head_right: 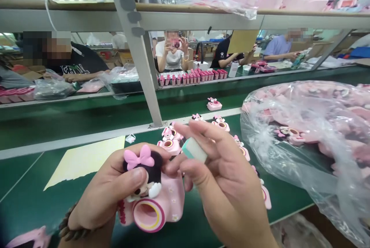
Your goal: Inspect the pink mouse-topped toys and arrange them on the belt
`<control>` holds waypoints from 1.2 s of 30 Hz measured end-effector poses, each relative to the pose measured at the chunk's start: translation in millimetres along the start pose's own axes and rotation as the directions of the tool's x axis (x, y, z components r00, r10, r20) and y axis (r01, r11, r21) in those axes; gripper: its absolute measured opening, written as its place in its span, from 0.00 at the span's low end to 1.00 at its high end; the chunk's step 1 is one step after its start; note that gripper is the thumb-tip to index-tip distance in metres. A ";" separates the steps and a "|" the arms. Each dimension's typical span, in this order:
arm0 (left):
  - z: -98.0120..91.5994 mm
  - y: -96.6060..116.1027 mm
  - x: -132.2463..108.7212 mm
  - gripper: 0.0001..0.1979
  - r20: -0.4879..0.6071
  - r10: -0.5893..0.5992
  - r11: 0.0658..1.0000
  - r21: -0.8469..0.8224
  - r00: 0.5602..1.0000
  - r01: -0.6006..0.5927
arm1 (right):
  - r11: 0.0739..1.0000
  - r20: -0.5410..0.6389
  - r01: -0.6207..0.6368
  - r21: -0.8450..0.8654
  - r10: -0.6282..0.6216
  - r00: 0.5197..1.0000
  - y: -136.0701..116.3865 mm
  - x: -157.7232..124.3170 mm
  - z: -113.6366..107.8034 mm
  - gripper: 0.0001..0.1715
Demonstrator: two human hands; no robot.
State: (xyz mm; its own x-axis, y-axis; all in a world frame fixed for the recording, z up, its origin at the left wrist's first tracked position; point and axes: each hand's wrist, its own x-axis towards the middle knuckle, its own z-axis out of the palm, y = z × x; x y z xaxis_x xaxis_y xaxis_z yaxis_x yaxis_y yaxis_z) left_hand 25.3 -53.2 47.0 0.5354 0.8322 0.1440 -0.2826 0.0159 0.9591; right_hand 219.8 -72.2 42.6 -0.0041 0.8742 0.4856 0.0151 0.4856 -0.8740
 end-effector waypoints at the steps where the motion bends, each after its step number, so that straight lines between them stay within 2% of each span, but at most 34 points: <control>1: -0.9 1.1 -0.6 0.12 -0.007 0.004 1.000 0.022 1.000 -0.004 | 0.999 -0.013 0.028 -0.036 -0.028 1.000 -0.7 -0.5 3.3 0.18; 3: -2.4 4.8 -1.8 0.12 -0.010 0.025 0.997 0.072 1.000 -0.024 | 0.987 -0.026 0.104 -0.121 -0.108 0.994 -1.1 -1.4 9.2 0.18; 7: -3.9 11.8 -5.4 0.11 -0.029 0.053 0.988 0.149 0.998 -0.048 | 0.929 0.040 0.270 -0.253 -0.269 0.962 0.0 -1.5 18.9 0.18; 12: -4.3 13.1 -11.8 0.14 -0.038 0.034 0.982 0.189 0.999 -0.026 | 0.924 0.014 0.273 -0.267 -0.280 0.960 2.8 -1.5 25.2 0.25; 17: -2.8 14.7 -14.1 0.11 -0.070 0.074 0.961 0.272 0.995 -0.052 | 0.880 0.084 0.282 -0.382 -0.270 0.959 1.6 -0.4 19.9 0.27; 23: 1.5 15.4 -10.3 0.05 -0.068 0.026 0.927 0.376 0.997 0.002 | 0.813 0.131 0.397 -0.426 -0.378 0.916 -3.7 3.1 22.2 0.14; 26: 3.6 13.4 -9.9 0.11 -0.041 -0.004 0.886 0.464 0.999 0.023 | 0.809 0.143 0.361 -0.463 -0.334 0.932 -2.0 4.2 25.1 0.12; 30: 7.1 9.2 -10.4 0.15 -0.027 0.058 0.799 0.601 0.998 -0.031 | 0.837 0.108 0.268 -0.477 -0.247 0.963 1.1 4.0 23.6 0.09; 36: 9.6 5.0 -7.6 0.15 0.027 0.031 0.866 0.499 0.999 -0.040 | 0.953 -0.050 0.106 -0.283 -0.125 0.991 9.2 3.5 16.1 0.10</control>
State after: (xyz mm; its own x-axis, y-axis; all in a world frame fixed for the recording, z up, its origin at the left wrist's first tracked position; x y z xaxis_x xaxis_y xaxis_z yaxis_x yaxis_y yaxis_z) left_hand 27.5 -64.8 53.0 0.5474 0.8173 0.1801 0.1306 -0.2960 0.9462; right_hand 203.9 -64.6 35.9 0.0436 0.8055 0.5910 0.2973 0.5543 -0.7774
